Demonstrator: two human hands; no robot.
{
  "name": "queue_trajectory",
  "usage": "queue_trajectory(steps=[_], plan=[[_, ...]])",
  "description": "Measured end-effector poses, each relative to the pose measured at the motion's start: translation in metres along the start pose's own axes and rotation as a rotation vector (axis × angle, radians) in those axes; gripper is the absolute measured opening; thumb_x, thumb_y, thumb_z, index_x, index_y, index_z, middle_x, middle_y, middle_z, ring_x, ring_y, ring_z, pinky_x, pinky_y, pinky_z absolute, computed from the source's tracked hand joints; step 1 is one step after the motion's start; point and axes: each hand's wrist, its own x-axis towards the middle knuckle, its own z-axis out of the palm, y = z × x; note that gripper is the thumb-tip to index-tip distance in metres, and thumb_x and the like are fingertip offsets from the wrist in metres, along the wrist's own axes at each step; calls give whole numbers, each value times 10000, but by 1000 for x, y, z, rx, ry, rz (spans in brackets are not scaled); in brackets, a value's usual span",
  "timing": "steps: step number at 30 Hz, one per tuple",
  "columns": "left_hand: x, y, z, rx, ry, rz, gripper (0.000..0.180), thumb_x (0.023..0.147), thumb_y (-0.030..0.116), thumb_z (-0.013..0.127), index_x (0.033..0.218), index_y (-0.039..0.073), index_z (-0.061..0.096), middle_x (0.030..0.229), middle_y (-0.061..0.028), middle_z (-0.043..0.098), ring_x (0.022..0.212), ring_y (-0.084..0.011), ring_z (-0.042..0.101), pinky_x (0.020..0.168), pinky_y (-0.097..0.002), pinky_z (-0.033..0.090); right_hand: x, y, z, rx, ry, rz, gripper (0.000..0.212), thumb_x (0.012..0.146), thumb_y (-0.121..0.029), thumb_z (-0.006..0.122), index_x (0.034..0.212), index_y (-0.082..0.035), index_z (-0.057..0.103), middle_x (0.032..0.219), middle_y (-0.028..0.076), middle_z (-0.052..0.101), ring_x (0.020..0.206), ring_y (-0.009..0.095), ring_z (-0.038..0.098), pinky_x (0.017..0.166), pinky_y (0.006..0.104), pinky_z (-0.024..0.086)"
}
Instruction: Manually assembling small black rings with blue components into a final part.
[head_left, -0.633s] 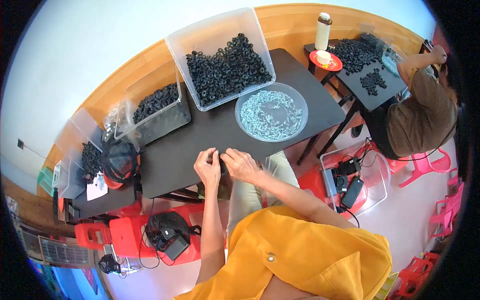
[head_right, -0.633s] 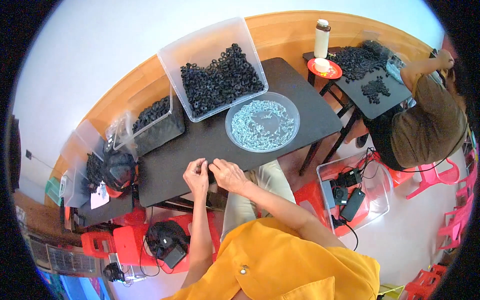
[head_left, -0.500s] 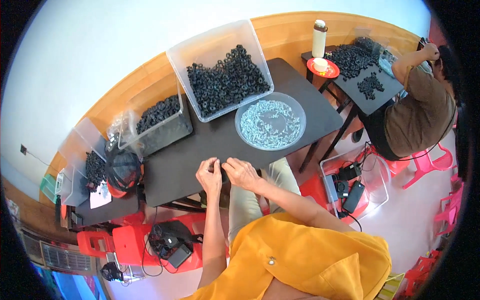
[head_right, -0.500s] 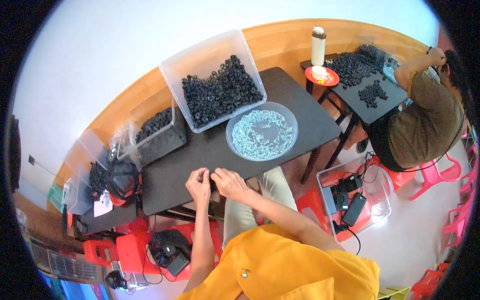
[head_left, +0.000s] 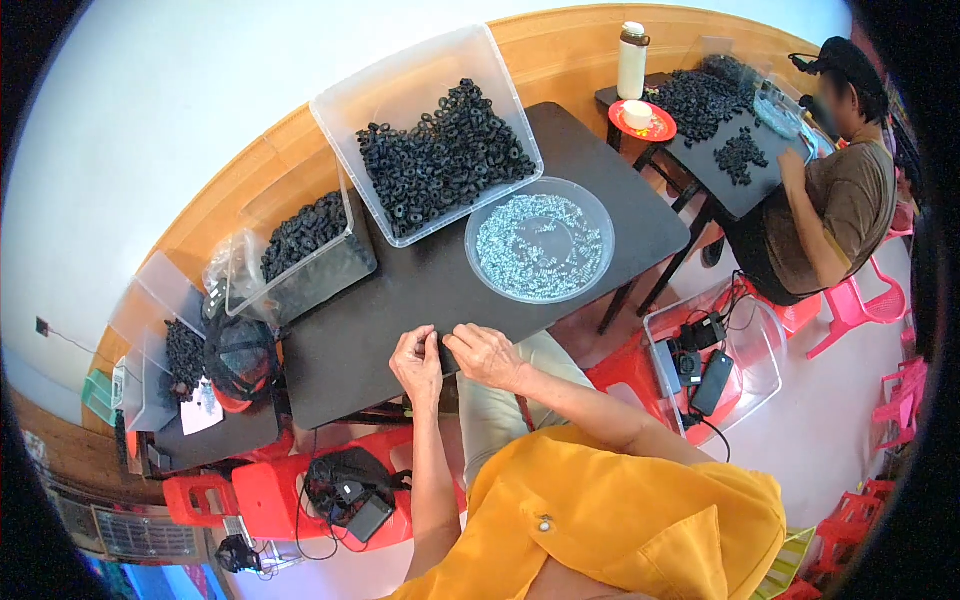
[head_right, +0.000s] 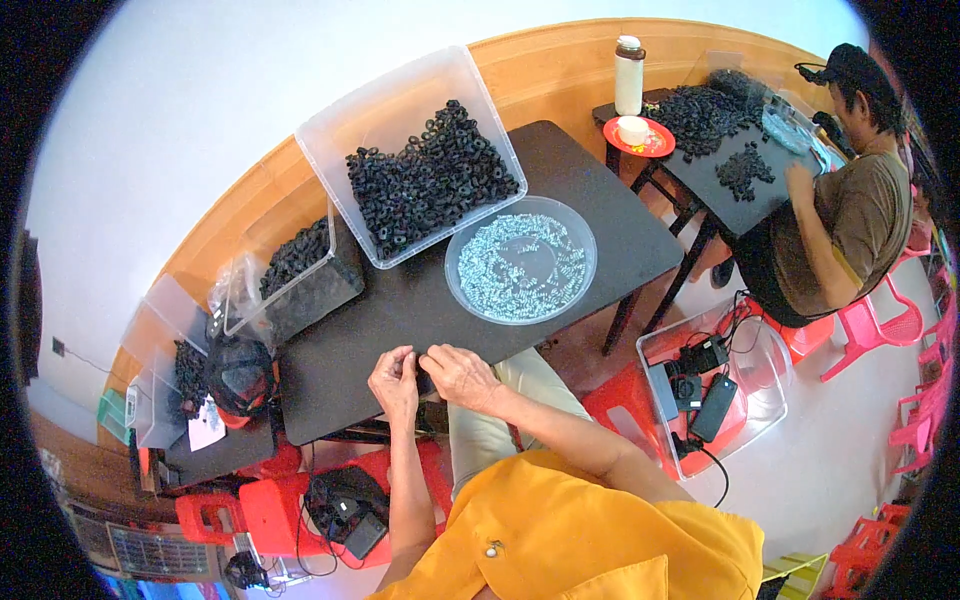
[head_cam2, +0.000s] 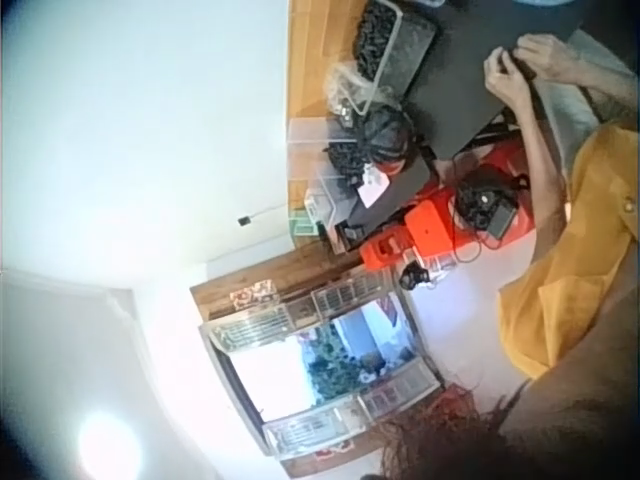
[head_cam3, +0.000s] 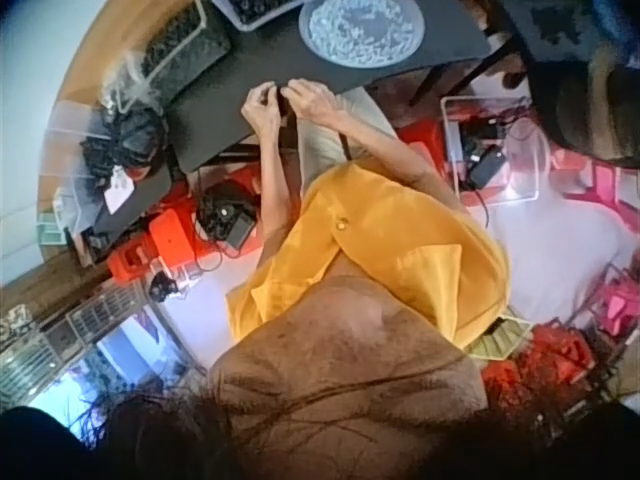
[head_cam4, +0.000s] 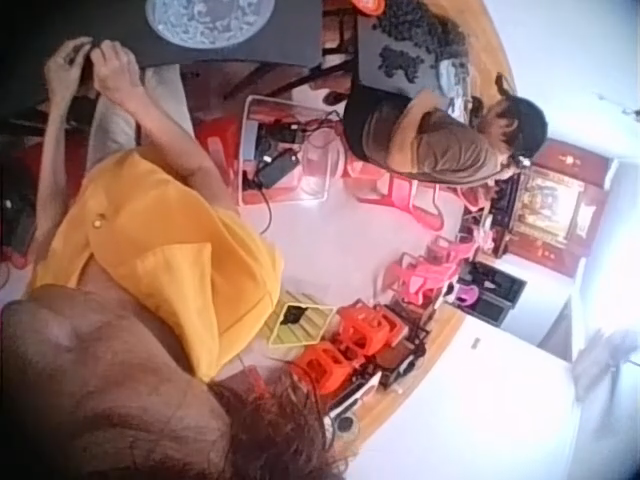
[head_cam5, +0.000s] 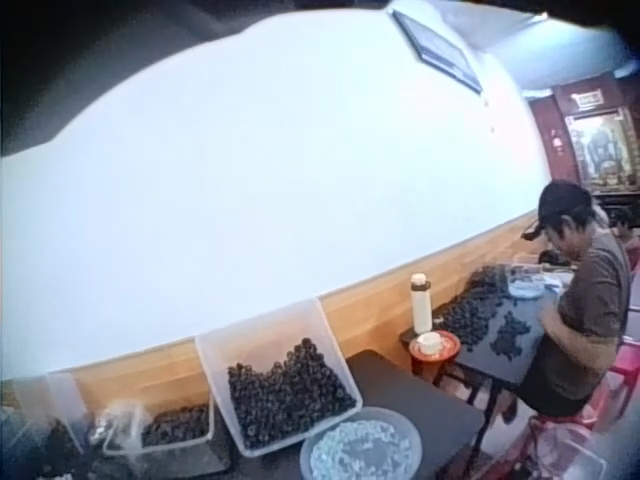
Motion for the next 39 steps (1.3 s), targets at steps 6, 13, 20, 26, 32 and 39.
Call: queue_trajectory(steps=[6,13,20,26,32,39], plan=[[3,2,1,7,-4,-55,95,743,-10,616,833,2,644,682,-37,578,540,-76,498,491,-225,410,-1,4,4,-21,-1,-6,162,681,-26,586,839,-37,553,714,56,459,656,204,541,567,306,472],[19,2,-4,-198,-181,-353,107,789,16,589,880,-9,637,734,-57,628,554,-85,559,483,-213,452,0,5,3,-47,-11,-6,148,696,-55,559,840,-54,524,718,55,452,660,201,536,578,303,479],[114,45,44,-63,-414,-40,139,793,16,554,906,-20,627,706,-55,621,550,-81,566,495,-244,452,-6,10,4,-62,-61,-27,200,666,-67,541,865,-47,540,730,52,449,673,189,533,578,288,482],[173,32,110,203,-332,388,319,642,-35,646,958,6,619,861,-125,540,777,-253,546,713,-337,455,-5,6,2,-1,-62,-20,199,668,-62,535,865,-31,536,738,63,455,681,202,539,596,302,484],[174,28,123,292,-337,421,267,616,-16,689,874,4,627,861,-113,524,854,-284,534,752,-352,447,-4,8,0,34,-73,-29,221,653,-51,541,871,-19,524,760,75,455,704,216,539,610,318,481],[174,30,124,298,-297,586,214,640,-4,682,840,11,605,825,-108,528,843,-281,540,732,-360,447,-4,6,-1,24,-92,-3,228,635,-53,556,854,-13,511,755,83,445,711,224,536,613,324,479]])
